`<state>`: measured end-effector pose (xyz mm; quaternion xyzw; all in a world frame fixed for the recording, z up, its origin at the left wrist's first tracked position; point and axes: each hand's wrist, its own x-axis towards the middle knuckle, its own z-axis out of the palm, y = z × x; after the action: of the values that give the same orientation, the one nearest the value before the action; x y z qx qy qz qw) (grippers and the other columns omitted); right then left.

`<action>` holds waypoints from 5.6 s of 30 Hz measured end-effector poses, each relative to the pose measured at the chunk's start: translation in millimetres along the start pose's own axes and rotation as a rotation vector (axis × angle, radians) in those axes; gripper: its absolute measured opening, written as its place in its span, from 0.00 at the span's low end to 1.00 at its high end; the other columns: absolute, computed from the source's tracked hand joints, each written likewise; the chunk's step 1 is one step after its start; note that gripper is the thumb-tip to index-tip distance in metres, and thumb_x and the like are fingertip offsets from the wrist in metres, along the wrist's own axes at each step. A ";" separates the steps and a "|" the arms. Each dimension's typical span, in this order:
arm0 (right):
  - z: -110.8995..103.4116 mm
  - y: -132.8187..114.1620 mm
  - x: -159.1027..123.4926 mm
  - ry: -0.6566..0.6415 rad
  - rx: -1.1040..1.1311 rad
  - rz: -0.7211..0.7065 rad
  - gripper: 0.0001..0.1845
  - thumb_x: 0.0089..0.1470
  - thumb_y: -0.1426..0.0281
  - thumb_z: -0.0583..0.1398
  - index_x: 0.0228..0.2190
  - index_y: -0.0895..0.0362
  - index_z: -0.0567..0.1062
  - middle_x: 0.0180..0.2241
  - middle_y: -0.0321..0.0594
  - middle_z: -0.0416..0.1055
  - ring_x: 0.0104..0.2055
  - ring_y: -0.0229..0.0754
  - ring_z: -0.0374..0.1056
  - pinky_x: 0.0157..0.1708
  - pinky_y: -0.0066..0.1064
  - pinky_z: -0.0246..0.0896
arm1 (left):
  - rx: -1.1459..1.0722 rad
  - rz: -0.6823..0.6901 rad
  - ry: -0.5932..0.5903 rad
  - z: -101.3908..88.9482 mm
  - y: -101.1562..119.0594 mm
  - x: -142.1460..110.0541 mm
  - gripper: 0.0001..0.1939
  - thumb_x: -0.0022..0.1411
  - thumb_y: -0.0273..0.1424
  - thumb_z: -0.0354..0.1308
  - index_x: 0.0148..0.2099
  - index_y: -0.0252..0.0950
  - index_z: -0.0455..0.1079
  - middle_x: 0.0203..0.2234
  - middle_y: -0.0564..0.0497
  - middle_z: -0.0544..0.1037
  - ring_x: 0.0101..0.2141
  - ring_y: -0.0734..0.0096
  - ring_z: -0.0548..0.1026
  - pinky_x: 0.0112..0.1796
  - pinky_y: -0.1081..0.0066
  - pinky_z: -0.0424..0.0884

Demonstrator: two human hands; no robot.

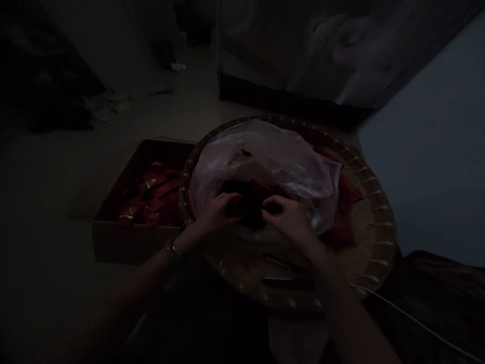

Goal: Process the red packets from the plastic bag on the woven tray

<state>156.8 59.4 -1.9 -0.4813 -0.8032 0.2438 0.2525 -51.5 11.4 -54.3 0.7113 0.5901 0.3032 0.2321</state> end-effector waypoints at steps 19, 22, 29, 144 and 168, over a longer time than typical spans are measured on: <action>34.7 -12.6 1.7 -0.145 0.471 0.252 0.27 0.40 0.71 0.62 0.45 0.57 0.66 0.33 0.40 0.72 0.31 0.38 0.72 0.34 0.34 0.71 | 0.020 -0.009 -0.013 1.1 -0.9 -1.0 0.29 0.50 0.33 0.63 0.54 0.36 0.61 0.45 0.45 0.70 0.44 0.61 0.71 0.43 0.62 0.69; 36.0 -18.1 3.9 -0.079 0.564 0.252 0.20 0.40 0.68 0.63 0.38 0.57 0.68 0.26 0.36 0.71 0.28 0.38 0.70 0.29 0.32 0.71 | 0.020 -0.016 -0.007 1.5 -0.4 -1.3 0.29 0.50 0.34 0.63 0.55 0.37 0.61 0.45 0.45 0.71 0.43 0.61 0.71 0.43 0.63 0.70; 21.9 -32.3 1.3 0.008 0.504 0.128 0.14 0.49 0.65 0.60 0.39 0.56 0.69 0.34 0.42 0.74 0.39 0.43 0.72 0.39 0.37 0.69 | 0.021 -0.030 -0.021 -0.9 1.6 -2.4 0.30 0.49 0.33 0.64 0.55 0.38 0.61 0.45 0.46 0.71 0.43 0.61 0.72 0.43 0.63 0.70; -22.9 44.6 -104.4 -0.319 -0.094 0.075 0.21 0.42 0.68 0.65 0.42 0.56 0.74 0.41 0.45 0.73 0.43 0.49 0.68 0.44 0.40 0.60 | -0.812 -0.452 -0.335 19.8 39.5 -29.6 0.29 0.39 0.37 0.69 0.44 0.29 0.70 0.33 0.48 0.76 0.31 0.72 0.71 0.32 0.74 0.66; -50.8 8.6 -90.4 -0.163 0.110 0.094 0.26 0.46 0.64 0.62 0.49 0.56 0.70 0.46 0.45 0.72 0.47 0.48 0.70 0.46 0.39 0.66 | -0.813 -0.425 -0.486 38.3 67.1 -29.0 0.20 0.44 0.38 0.66 0.37 0.29 0.74 0.24 0.53 0.73 0.24 0.76 0.68 0.26 0.76 0.63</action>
<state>231.9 -10.4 15.5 -0.4822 -0.7831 0.3375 0.2007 19.0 -29.1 -39.8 0.4780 0.4852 0.2801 0.6765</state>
